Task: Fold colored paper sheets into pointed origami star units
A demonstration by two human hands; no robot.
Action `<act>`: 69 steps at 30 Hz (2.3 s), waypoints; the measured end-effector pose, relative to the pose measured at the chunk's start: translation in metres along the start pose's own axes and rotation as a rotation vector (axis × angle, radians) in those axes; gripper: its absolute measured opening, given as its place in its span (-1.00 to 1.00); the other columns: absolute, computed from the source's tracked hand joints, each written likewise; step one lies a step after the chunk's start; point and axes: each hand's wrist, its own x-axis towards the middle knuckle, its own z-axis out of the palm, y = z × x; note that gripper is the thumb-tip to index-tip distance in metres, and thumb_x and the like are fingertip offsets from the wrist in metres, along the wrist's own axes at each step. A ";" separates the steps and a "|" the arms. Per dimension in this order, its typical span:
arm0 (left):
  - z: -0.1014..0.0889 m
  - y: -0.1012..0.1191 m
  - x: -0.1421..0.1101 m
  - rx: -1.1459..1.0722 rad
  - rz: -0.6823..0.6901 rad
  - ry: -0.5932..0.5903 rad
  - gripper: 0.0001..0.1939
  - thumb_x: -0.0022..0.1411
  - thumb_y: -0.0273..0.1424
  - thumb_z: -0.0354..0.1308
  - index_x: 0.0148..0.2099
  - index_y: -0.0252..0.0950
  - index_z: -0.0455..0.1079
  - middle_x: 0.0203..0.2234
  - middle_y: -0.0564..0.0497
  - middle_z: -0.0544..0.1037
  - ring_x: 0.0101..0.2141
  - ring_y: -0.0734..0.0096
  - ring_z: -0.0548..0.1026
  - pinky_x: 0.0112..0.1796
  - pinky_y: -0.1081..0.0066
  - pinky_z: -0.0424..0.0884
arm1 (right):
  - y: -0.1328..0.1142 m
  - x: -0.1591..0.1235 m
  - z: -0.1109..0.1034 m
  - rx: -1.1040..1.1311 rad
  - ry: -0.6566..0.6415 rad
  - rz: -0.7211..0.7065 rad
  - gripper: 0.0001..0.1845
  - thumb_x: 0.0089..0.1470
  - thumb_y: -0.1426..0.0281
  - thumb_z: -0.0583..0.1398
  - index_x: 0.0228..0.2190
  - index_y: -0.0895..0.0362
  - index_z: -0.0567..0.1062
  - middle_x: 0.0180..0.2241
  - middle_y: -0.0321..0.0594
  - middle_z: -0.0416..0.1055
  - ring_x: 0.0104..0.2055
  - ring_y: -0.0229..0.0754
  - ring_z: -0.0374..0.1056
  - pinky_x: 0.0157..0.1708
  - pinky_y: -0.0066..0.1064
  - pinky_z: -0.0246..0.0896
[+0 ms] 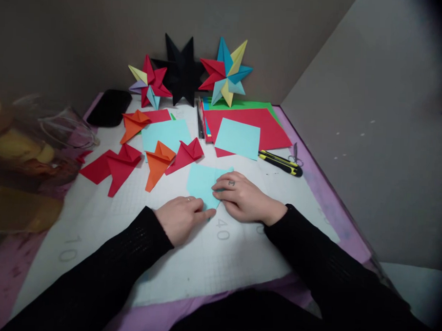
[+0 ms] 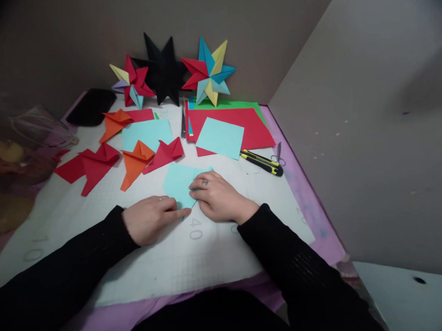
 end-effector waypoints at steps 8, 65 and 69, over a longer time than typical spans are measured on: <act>-0.004 -0.005 -0.003 0.019 0.068 0.007 -0.53 0.16 -0.46 -0.02 0.13 -0.12 0.26 -0.36 -0.03 0.36 -0.38 0.31 0.27 -0.34 0.33 0.22 | -0.004 0.012 0.004 0.041 -0.044 -0.016 -0.84 0.08 0.43 0.10 -0.27 0.09 0.45 -0.12 -0.17 0.40 0.10 -0.02 0.14 0.14 0.04 -0.16; 0.010 0.004 0.004 0.129 0.068 0.052 -0.55 0.38 -0.34 -0.35 0.17 -0.05 0.21 -0.41 -0.01 0.37 -0.40 0.31 0.27 -0.34 0.32 0.17 | -0.008 0.023 -0.004 -0.047 -0.158 -0.053 -0.82 0.07 0.49 0.04 -0.46 0.12 0.42 -0.12 -0.15 0.31 0.07 -0.01 0.05 0.16 0.17 -0.32; 0.008 0.006 0.006 0.092 0.059 0.019 -0.57 0.39 -0.28 -0.34 0.17 -0.03 0.21 -0.41 0.00 0.35 -0.40 0.34 0.26 -0.35 0.35 0.13 | -0.007 0.023 -0.004 -0.034 -0.164 -0.047 -0.82 0.08 0.50 0.03 -0.45 0.13 0.42 -0.12 -0.13 0.30 0.06 -0.02 0.05 0.15 0.19 -0.34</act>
